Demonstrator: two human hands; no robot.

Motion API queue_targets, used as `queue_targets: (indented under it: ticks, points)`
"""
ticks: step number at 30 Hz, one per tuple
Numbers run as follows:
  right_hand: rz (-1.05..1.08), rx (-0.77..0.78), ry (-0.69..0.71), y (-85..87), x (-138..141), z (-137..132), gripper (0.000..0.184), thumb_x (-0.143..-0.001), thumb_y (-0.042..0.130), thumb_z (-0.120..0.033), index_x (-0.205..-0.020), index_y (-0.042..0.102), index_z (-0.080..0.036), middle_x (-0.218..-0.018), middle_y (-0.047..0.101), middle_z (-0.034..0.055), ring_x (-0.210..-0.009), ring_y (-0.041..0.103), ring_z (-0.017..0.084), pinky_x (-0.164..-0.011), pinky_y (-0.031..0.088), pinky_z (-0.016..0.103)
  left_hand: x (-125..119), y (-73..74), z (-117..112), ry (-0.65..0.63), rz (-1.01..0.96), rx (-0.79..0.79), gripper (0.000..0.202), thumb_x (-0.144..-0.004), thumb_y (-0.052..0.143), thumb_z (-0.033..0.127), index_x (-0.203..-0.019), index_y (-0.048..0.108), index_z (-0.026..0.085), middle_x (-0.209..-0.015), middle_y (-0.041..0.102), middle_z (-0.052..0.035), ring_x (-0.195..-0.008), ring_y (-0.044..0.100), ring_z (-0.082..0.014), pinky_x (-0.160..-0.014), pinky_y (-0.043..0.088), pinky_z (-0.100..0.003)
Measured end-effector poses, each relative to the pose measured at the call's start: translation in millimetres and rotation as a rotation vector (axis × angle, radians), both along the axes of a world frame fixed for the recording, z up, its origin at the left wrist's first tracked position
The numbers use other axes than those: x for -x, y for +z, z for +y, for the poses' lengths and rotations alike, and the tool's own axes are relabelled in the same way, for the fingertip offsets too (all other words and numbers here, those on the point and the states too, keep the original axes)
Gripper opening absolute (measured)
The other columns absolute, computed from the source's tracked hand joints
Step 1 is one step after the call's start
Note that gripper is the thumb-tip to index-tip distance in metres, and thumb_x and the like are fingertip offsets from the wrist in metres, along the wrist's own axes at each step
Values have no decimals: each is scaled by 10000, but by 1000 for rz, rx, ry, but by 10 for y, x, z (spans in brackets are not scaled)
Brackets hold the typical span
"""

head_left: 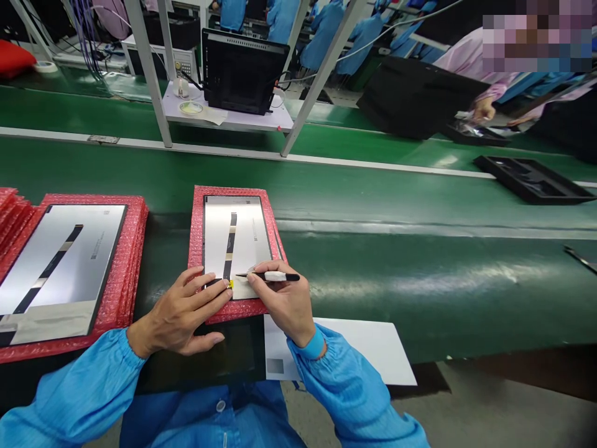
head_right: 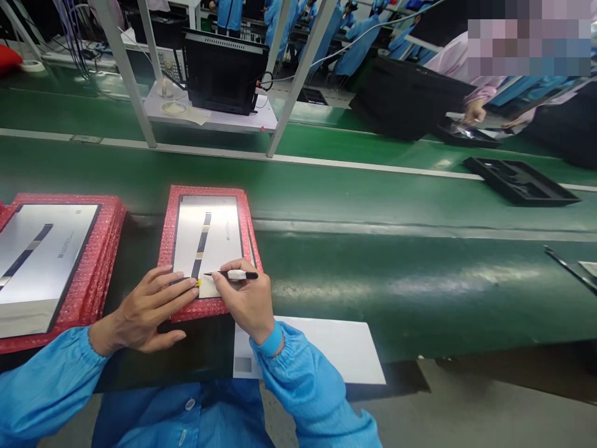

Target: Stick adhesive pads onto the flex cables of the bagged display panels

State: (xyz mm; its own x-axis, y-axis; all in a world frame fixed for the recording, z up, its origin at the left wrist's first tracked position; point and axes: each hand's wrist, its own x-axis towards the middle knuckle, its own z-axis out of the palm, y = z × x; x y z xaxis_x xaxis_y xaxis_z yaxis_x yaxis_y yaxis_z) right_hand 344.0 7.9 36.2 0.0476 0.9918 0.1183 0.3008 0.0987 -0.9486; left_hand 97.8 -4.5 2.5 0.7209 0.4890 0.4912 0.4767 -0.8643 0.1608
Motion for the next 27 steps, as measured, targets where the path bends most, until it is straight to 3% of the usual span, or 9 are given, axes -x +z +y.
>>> queue_targets:
  ticks: [7, 12, 17, 19, 24, 27]
  points:
    - [39, -4, -10, -9, -4, 15, 166, -847, 789, -360, -835, 736, -203, -819, 778, 54, -700, 719, 211, -639, 570, 293, -85, 37, -77, 88, 90, 32, 754, -917, 578, 637, -1517, 541, 181, -1514, 605, -96, -1239, 533, -346, -1143, 246, -556]
    - [50, 4, -26, -48, 0, 25, 167, -852, 786, -364, -831, 738, -206, -818, 779, 51, -701, 720, 212, -632, 565, 293, 31, 31, -44, 16, 143, 82, 783, -903, 621, 567, -1591, 448, 236, -1564, 556, -77, -1340, 490, -364, -1237, 104, -600]
    - [49, -17, -27, -66, 6, 37, 165, -850, 784, -362, -829, 733, -206, -807, 775, 47, -692, 709, 206, -631, 555, 291, 120, 37, -2, -50, 104, 109, 792, -893, 640, 475, -1616, 397, 259, -1503, 619, -52, -1405, 472, -364, -1279, -8, -645]
    - [48, -16, -31, -65, 9, 38, 173, -847, 781, -368, -824, 730, -204, -801, 772, 48, -680, 701, 202, -622, 550, 289, 122, 15, 0, -61, 59, 107, 778, -892, 637, 439, -1607, 407, 237, -1485, 634, -60, -1413, 480, -360, -1287, 23, -650]
    - [60, -5, -33, -69, 11, 33, 191, -846, 783, -387, -836, 733, -203, -824, 772, 51, -694, 703, 204, -639, 553, 293, 127, -75, 1, -80, -179, 85, 719, -891, 607, 321, -1565, 438, 135, -1375, 692, -148, -1405, 533, -335, -1241, 332, -591]
    - [53, -6, -27, -57, 9, 34, 193, -847, 777, -392, -829, 730, -206, -814, 769, 49, -689, 701, 205, -632, 547, 293, 130, -79, 13, -74, -237, 74, 685, -887, 607, 270, -1533, 462, 95, -1300, 712, -180, -1348, 592, -316, -1186, 436, -541]
